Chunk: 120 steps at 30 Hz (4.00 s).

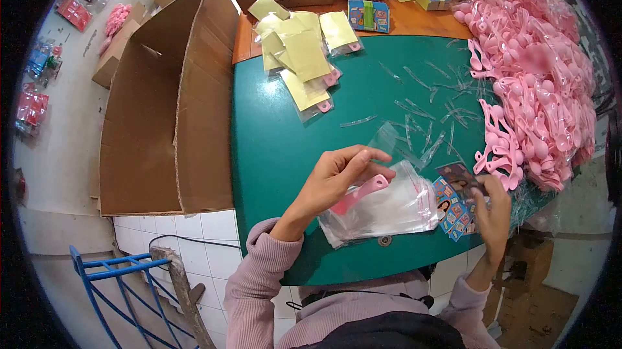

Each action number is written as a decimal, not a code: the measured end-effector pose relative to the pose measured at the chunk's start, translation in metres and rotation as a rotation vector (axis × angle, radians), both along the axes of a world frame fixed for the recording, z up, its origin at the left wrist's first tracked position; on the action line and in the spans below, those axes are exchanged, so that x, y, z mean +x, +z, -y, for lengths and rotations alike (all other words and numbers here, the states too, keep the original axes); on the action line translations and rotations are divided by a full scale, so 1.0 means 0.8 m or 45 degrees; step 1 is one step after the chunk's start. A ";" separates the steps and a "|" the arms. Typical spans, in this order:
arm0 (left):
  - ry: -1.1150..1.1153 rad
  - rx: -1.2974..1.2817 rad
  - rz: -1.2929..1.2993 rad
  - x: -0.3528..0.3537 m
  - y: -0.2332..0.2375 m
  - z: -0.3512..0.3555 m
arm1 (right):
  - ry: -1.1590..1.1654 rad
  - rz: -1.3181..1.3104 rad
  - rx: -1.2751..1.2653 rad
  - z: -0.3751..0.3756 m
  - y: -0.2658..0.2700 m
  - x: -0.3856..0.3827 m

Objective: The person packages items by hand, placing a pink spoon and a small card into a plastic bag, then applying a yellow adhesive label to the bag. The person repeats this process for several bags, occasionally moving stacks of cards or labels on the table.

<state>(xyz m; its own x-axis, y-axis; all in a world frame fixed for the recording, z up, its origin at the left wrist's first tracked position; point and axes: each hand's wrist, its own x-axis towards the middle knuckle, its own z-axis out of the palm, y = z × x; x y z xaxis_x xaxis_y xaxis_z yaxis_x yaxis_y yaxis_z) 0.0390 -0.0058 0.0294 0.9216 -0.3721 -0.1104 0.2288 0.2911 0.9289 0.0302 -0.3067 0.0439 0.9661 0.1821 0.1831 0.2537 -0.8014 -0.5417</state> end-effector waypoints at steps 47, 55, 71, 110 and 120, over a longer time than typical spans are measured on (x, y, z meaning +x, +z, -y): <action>-0.235 0.534 0.253 -0.004 0.013 -0.032 | 0.439 -0.691 0.927 -0.090 0.025 0.045; -0.178 0.468 0.152 -0.010 0.009 -0.025 | 0.320 -0.745 0.820 -0.095 0.012 0.042; 0.159 0.132 -0.237 -0.072 -0.029 0.009 | 0.921 -0.260 0.268 -0.122 0.016 0.027; 0.284 0.301 -0.258 -0.063 -0.036 0.008 | 1.088 -0.040 -0.017 -0.151 -0.023 0.033; 0.235 0.413 -0.177 -0.057 -0.028 0.008 | 1.241 0.241 -0.104 -0.158 -0.016 0.016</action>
<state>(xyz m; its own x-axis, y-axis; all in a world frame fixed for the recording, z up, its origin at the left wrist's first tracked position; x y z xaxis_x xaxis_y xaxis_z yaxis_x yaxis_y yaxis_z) -0.0070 -0.0124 0.0073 0.9377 -0.1267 -0.3234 0.3302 0.0361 0.9432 0.0430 -0.1800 0.0308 0.3443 0.8991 0.2704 0.8971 -0.2301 -0.3772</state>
